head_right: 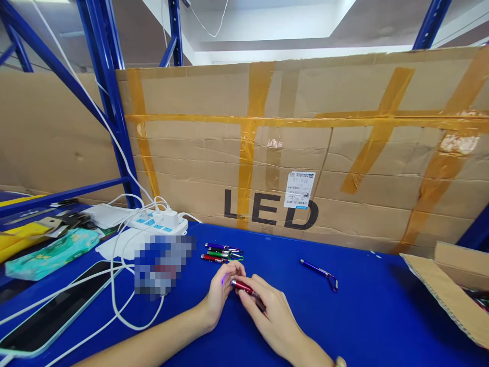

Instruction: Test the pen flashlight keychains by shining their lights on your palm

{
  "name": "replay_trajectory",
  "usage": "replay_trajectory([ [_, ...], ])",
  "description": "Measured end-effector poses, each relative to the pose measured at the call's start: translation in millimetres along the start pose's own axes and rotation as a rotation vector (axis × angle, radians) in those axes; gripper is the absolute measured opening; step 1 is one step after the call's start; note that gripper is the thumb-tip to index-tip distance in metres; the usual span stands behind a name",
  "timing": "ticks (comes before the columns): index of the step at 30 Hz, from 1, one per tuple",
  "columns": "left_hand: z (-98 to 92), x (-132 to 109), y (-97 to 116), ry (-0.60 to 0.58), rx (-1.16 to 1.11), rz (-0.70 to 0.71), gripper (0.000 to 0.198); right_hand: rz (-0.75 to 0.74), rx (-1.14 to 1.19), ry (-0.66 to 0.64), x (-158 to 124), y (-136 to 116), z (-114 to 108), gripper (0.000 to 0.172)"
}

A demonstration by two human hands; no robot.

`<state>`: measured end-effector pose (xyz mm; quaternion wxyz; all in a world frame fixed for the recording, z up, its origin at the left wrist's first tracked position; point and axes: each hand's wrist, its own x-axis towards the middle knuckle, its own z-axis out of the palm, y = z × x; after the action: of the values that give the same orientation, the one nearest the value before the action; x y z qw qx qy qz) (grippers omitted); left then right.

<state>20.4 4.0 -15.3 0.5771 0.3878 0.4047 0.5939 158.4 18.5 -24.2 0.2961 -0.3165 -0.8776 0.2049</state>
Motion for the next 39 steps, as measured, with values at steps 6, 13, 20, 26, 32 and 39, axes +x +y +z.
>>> replay_trajectory([
  [6, -2.1, 2, -4, -0.014, 0.003, 0.027, 0.025, -0.002, 0.016, 0.024, 4, 3, 1, 0.035],
  [13, -3.3, 8, -13, 0.006, 0.044, 0.071, 0.017, 0.007, 0.038, 0.058, 4, 7, 3, 0.033],
  [20, -1.1, 6, -9, 0.02, 0.008, 0.074, 0.011, -0.008, 0.148, 0.087, 7, 3, 0, 0.029],
  [26, 0.9, 3, -8, 0.048, -0.01, 0.062, 0.012, 0.068, 0.107, 0.063, 4, 2, -1, 0.032],
  [32, -3.2, 5, -3, 0.044, -0.17, 0.01, 0.023, 0.096, 0.086, 0.068, 6, 4, -5, 0.034],
  [39, -7.0, 8, 4, 0.009, -0.367, -0.021, 0.022, 0.106, 0.113, 0.052, 8, 9, -5, 0.038],
])
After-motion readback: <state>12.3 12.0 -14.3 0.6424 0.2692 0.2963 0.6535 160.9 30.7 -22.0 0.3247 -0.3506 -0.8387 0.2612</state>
